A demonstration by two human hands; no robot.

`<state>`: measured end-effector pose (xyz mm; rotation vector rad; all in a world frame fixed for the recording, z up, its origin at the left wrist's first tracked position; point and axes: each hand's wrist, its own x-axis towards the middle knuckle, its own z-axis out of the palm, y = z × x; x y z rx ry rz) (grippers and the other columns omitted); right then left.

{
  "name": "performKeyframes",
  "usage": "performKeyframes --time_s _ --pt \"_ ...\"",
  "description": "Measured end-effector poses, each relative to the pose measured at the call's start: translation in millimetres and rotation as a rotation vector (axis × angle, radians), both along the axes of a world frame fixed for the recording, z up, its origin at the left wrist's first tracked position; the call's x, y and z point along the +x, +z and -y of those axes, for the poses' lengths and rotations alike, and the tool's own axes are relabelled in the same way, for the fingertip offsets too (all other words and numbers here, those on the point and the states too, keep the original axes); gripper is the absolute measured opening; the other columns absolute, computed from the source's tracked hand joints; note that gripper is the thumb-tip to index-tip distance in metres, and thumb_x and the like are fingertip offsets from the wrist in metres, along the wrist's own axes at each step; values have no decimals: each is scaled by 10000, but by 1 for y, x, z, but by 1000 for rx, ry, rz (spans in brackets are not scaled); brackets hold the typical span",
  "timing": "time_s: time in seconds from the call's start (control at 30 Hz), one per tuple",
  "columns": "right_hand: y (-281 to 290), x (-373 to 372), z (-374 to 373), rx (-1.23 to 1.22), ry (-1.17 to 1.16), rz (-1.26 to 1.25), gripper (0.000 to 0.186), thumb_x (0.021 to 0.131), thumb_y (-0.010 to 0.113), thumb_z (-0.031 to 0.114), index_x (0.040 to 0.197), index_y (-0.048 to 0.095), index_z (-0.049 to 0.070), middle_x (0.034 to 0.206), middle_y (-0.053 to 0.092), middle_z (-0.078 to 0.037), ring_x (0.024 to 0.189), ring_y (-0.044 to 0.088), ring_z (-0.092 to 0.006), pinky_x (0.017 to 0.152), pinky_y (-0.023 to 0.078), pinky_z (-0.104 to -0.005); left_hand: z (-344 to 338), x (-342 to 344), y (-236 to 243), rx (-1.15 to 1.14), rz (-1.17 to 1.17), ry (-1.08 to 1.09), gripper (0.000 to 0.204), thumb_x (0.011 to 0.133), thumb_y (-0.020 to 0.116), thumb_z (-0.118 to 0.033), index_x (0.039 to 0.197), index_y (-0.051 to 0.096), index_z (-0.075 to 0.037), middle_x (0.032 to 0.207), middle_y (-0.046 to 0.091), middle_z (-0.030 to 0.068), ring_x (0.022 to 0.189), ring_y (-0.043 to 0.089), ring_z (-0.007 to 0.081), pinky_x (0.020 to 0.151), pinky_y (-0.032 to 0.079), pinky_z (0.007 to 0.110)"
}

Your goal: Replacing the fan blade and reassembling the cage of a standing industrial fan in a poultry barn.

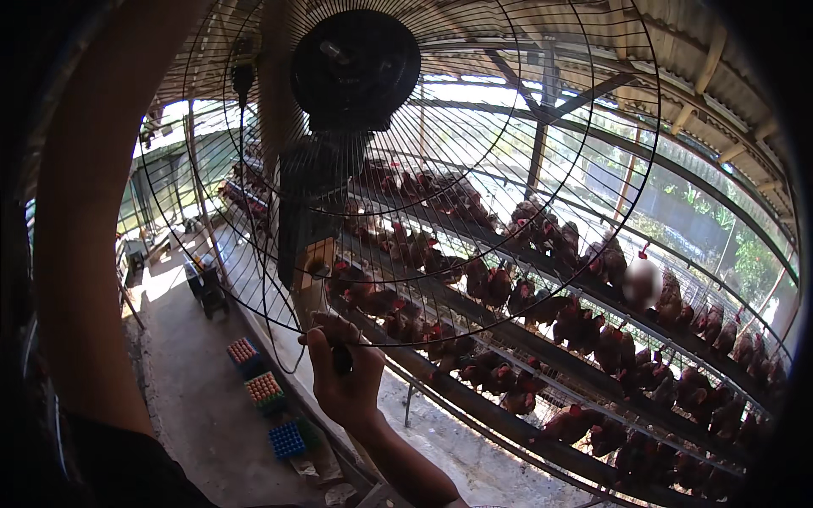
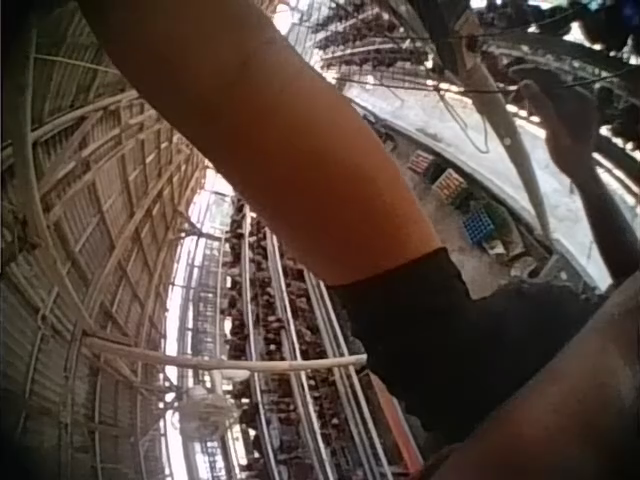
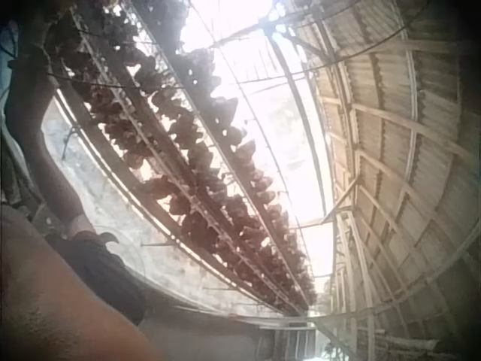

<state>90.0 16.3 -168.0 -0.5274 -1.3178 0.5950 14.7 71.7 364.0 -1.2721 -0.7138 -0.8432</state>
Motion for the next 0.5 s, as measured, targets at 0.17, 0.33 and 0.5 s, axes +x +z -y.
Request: performKeyframes --time_s 0.17,0.33,0.5 --pt "-1 -3 1 -24 19 0 181 1018 650 136 1141 676 6 822 771 -48 549 445 12 493 339 -216 -3 3 -1 -27 31 5 584 1032 496 -645 802 640 -128 561 399 35 469 280 150 470 327 375" --pt "3 -5 5 -33 29 7 169 1025 637 123 1137 665 0 833 771 -49 570 460 18 504 349 -211 -11 3 2 8 -49 -64 562 1043 504 -613 808 627 -118 553 399 42 473 307 146 497 355 373" --pt "3 -4 4 -39 31 3 168 1030 629 119 1138 663 -5 842 771 -57 591 480 15 520 365 -208 -17 -2 1 -19 -115 -208 516 1038 555 -571 877 672 -95 560 465 64 485 394 146 517 396 374"
